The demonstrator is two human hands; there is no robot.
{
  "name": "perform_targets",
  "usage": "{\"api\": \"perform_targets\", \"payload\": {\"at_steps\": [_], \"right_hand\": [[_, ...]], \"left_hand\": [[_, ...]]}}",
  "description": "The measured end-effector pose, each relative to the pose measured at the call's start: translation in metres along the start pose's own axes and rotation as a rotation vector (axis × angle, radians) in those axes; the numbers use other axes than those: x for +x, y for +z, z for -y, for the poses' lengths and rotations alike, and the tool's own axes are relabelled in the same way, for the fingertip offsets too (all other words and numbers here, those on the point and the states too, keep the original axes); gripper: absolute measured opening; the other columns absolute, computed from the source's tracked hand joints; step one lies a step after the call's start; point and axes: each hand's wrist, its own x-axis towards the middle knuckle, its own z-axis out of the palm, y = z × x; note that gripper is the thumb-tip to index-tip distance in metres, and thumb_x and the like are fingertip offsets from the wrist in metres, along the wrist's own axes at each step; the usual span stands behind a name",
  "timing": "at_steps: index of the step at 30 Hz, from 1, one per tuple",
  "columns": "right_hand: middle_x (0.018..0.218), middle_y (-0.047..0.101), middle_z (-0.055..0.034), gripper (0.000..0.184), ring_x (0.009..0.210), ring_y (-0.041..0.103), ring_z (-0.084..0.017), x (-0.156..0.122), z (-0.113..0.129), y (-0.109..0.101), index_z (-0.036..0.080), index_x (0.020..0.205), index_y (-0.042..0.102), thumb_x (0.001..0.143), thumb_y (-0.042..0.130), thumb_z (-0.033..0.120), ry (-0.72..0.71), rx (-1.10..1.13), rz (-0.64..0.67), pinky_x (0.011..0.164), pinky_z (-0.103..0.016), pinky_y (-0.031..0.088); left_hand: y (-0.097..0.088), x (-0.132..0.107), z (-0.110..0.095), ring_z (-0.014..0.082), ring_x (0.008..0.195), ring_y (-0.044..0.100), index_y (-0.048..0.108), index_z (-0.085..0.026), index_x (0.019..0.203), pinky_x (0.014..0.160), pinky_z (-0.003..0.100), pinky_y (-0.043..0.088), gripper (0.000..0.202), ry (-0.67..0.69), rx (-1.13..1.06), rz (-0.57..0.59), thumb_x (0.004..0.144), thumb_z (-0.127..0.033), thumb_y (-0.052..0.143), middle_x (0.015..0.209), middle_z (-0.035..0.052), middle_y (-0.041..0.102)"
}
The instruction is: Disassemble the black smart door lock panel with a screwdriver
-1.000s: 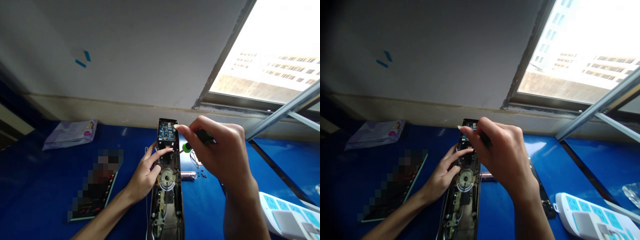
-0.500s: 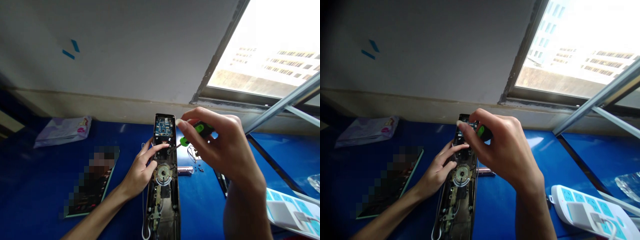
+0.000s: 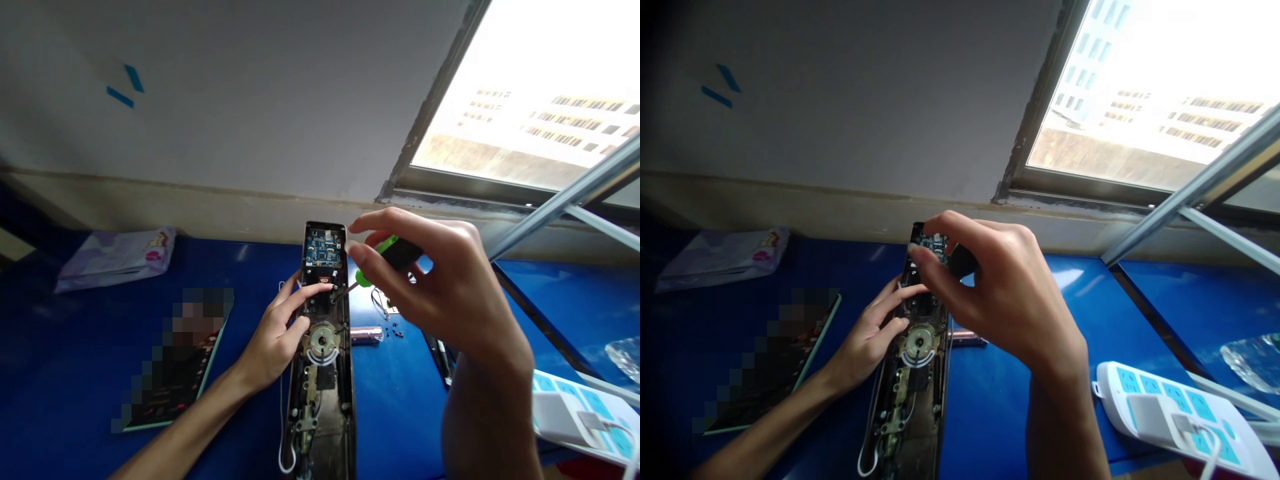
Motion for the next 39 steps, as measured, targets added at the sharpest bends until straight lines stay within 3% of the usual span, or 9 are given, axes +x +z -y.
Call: {"api": "perform_targets", "payload": {"at_steps": [4, 7, 12, 15, 19, 22, 26, 31, 39], "right_hand": [[0.068, 0.072, 0.0009, 0.024, 0.057, 0.058, -0.009, 0.001, -0.002, 0.003, 0.018, 0.085, 0.078, 0.1, 0.073, 0.036, 0.005, -0.001, -0.03, 0.052, -0.026, 0.043], [0.089, 0.081, -0.0021, 0.015, 0.07, 0.069, -0.012, -0.001, -0.004, 0.0, 0.019, 0.103, 0.079, 0.102, 0.068, 0.029, -0.013, -0.012, -0.005, 0.062, -0.025, 0.053], [0.11, 0.08, -0.0058, 0.038, 0.091, 0.075, -0.016, -0.003, -0.001, -0.007, 0.016, 0.129, 0.071, 0.094, 0.06, 0.01, -0.059, 0.02, 0.073, 0.078, -0.029, 0.059], [0.109, 0.08, -0.0078, 0.032, 0.091, 0.075, -0.019, -0.002, 0.001, -0.005, 0.015, 0.121, 0.074, 0.09, 0.066, 0.014, -0.051, 0.016, 0.043, 0.072, -0.03, 0.059], [0.08, 0.078, -0.0017, 0.012, 0.062, 0.067, -0.013, 0.0, -0.001, -0.002, 0.018, 0.097, 0.078, 0.095, 0.075, 0.029, 0.001, -0.039, -0.038, 0.054, -0.028, 0.049], [0.075, 0.078, -0.0005, 0.015, 0.059, 0.066, -0.012, 0.0, -0.004, -0.003, 0.021, 0.089, 0.078, 0.099, 0.072, 0.029, 0.023, -0.015, -0.02, 0.054, -0.029, 0.049], [0.099, 0.084, -0.004, 0.013, 0.075, 0.075, -0.016, -0.002, -0.005, -0.008, 0.022, 0.107, 0.078, 0.101, 0.068, 0.025, 0.031, -0.02, 0.018, 0.065, -0.031, 0.057], [0.105, 0.081, -0.0079, 0.037, 0.089, 0.077, -0.02, 0.0, 0.0, -0.009, 0.015, 0.127, 0.073, 0.091, 0.063, 0.014, 0.025, 0.001, 0.048, 0.076, -0.034, 0.061], [0.082, 0.081, -0.0031, 0.01, 0.059, 0.069, -0.013, 0.003, -0.002, -0.002, 0.019, 0.094, 0.079, 0.096, 0.077, 0.028, 0.05, -0.034, -0.031, 0.056, -0.026, 0.052]], "left_hand": [[0.0, 0.0, -0.001, 0.0303, 0.147, 0.053, 0.07, -0.027, 0.136, 0.129, 0.053, 0.039, 0.05, 0.0, 0.008, 0.004, 0.092, -0.016, 0.049, 0.151, 0.0061, 0.061], [0.0, 0.0, -0.002, 0.0295, 0.144, 0.055, 0.069, -0.026, 0.137, 0.128, 0.053, 0.039, 0.05, -0.005, -0.013, 0.009, 0.092, -0.015, 0.048, 0.153, 0.0068, 0.059], [-0.001, -0.001, -0.002, 0.0302, 0.147, 0.052, 0.067, -0.027, 0.14, 0.129, 0.054, 0.036, 0.051, -0.014, -0.046, 0.02, 0.093, -0.017, 0.05, 0.158, 0.0074, 0.054], [-0.001, -0.002, -0.001, 0.0296, 0.147, 0.051, 0.066, -0.027, 0.141, 0.13, 0.053, 0.035, 0.052, -0.016, -0.049, 0.029, 0.093, -0.016, 0.05, 0.159, 0.0072, 0.053], [0.0, -0.002, 0.001, 0.0284, 0.15, 0.047, 0.065, -0.028, 0.141, 0.131, 0.052, 0.032, 0.053, -0.003, -0.049, 0.027, 0.092, -0.015, 0.049, 0.159, 0.0067, 0.051], [0.0, -0.002, 0.0, 0.0283, 0.151, 0.046, 0.064, -0.027, 0.142, 0.131, 0.053, 0.031, 0.054, -0.019, -0.063, 0.04, 0.092, -0.015, 0.048, 0.16, 0.0068, 0.049], [-0.001, -0.002, -0.002, 0.0288, 0.152, 0.045, 0.063, -0.028, 0.143, 0.132, 0.055, 0.029, 0.055, -0.043, -0.073, 0.046, 0.091, -0.015, 0.049, 0.161, 0.0065, 0.049], [-0.002, -0.002, -0.005, 0.0292, 0.151, 0.046, 0.062, -0.027, 0.143, 0.13, 0.054, 0.033, 0.056, -0.049, -0.086, 0.052, 0.09, -0.013, 0.048, 0.162, 0.0066, 0.049], [-0.001, -0.003, -0.004, 0.0281, 0.153, 0.044, 0.061, -0.028, 0.144, 0.13, 0.052, 0.034, 0.056, -0.068, -0.078, 0.05, 0.091, -0.013, 0.048, 0.162, 0.0057, 0.048]]}}
